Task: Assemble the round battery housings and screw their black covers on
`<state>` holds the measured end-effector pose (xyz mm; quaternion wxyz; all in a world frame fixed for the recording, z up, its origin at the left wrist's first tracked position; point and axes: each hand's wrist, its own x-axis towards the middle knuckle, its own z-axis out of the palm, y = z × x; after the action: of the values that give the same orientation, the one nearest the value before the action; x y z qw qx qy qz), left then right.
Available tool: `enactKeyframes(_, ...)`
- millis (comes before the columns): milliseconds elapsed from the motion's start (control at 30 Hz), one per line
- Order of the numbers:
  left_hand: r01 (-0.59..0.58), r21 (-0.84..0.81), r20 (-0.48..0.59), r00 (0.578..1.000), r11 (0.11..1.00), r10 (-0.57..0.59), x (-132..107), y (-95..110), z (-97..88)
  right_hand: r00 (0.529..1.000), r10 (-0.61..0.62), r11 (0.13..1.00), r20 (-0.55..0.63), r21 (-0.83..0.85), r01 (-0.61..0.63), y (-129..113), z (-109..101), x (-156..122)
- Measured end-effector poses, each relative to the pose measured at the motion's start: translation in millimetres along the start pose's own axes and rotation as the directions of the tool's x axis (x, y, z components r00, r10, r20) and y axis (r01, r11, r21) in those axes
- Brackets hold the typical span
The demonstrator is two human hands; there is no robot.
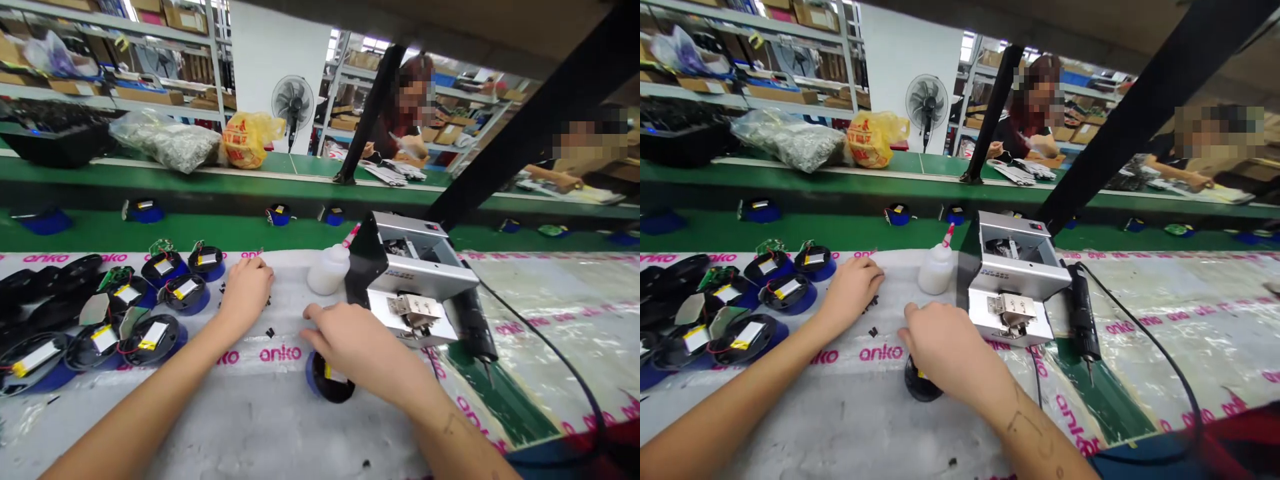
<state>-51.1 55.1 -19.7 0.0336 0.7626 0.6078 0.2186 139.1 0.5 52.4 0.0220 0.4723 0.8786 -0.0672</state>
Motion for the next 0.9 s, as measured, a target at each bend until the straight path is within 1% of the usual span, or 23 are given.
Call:
enactKeyframes(67, 0.008, -0.083, -0.025, 1.0, 0.997, -0.01, -4.0, 1.5, -3.2, 1.0, -0.003, 0.999, -0.011, 0.044, 0.003, 7.0, -2.2, -3.2)
enactKeyframes(133, 0.002, -0.172, -0.055, 0.998, 0.985, -0.012, -13.2, 6.3, -9.4, 1.0, -0.005, 0.997, -0.021, 0.074, 0.006, 12.2, -2.6, -6.1)
enactKeyframes(200, 0.023, -0.318, -0.043, 0.998, 0.948, -0.039, -26.3, 14.3, -16.6, 0.999, -0.01, 0.994, -0.043, 0.11, 0.015, 16.9, -1.5, -10.0)
enactKeyframes(233, 0.069, -0.43, -0.008, 0.997, 0.9, -0.08, -33.3, 19.1, -19.7, 0.998, -0.019, 0.99, -0.062, 0.137, 0.028, 19.5, -0.9, -12.5)
enactKeyframes(267, 0.136, -0.554, 0.051, 0.99, 0.821, -0.129, -40.1, 24.1, -22.0, 0.996, -0.034, 0.985, -0.082, 0.166, 0.047, 22.2, -0.6, -15.2)
enactKeyframes(333, 0.287, -0.755, 0.216, 0.958, 0.59, -0.19, -51.7, 33.5, -23.2, 0.992, -0.077, 0.968, -0.1, 0.229, 0.099, 26.9, -1.3, -20.4)
enactKeyframes(367, 0.347, -0.808, 0.292, 0.938, 0.477, -0.188, -56.1, 37.6, -22.1, 0.991, -0.098, 0.959, -0.094, 0.257, 0.119, 28.5, -2.6, -22.5)
enactKeyframes(400, 0.384, -0.834, 0.345, 0.923, 0.396, -0.169, -59.4, 41.1, -20.2, 0.991, -0.111, 0.951, -0.077, 0.282, 0.128, 29.5, -4.3, -23.9)
enactKeyframes(467, 0.435, -0.855, 0.417, 0.901, 0.282, -0.123, -63.5, 46.2, -14.9, 0.993, -0.116, 0.933, -0.035, 0.339, 0.121, 29.4, -8.1, -25.0)
enactKeyframes(533, 0.48, -0.858, 0.47, 0.877, 0.182, -0.099, -65.0, 49.0, -10.0, 0.995, -0.098, 0.92, -0.011, 0.38, 0.095, 27.4, -10.9, -24.3)
enactKeyframes(600, 0.515, -0.854, 0.51, 0.857, 0.073, -0.081, -65.5, 50.1, -7.1, 0.997, -0.078, 0.911, -0.017, 0.405, 0.078, 25.2, -11.6, -23.3)
enactKeyframes(633, 0.52, -0.853, 0.518, 0.853, 0.027, -0.071, -65.8, 50.3, -6.4, 0.997, -0.069, 0.907, -0.03, 0.414, 0.075, 24.6, -11.3, -23.2)
enactKeyframes(700, 0.505, -0.863, 0.505, 0.861, -0.023, -0.056, -66.8, 50.2, -5.6, 0.997, -0.055, 0.903, -0.055, 0.423, 0.074, 24.8, -9.9, -24.1)
enactKeyframes(767, 0.48, -0.877, 0.481, 0.877, -0.036, -0.009, -68.3, 50.0, -4.2, 0.997, -0.048, 0.908, -0.057, 0.414, 0.067, 27.2, -9.0, -26.9)
enactKeyframes(833, 0.47, -0.88, 0.468, 0.883, -0.063, 0.038, -69.6, 49.8, -1.8, 0.998, -0.059, 0.916, -0.035, 0.396, 0.068, 30.9, -9.6, -30.7)
enactKeyframes(900, 0.471, -0.878, 0.469, 0.882, -0.088, 0.042, -70.2, 50.1, 0.7, 0.995, -0.097, 0.911, -0.007, 0.403, 0.092, 34.3, -11.4, -34.0)
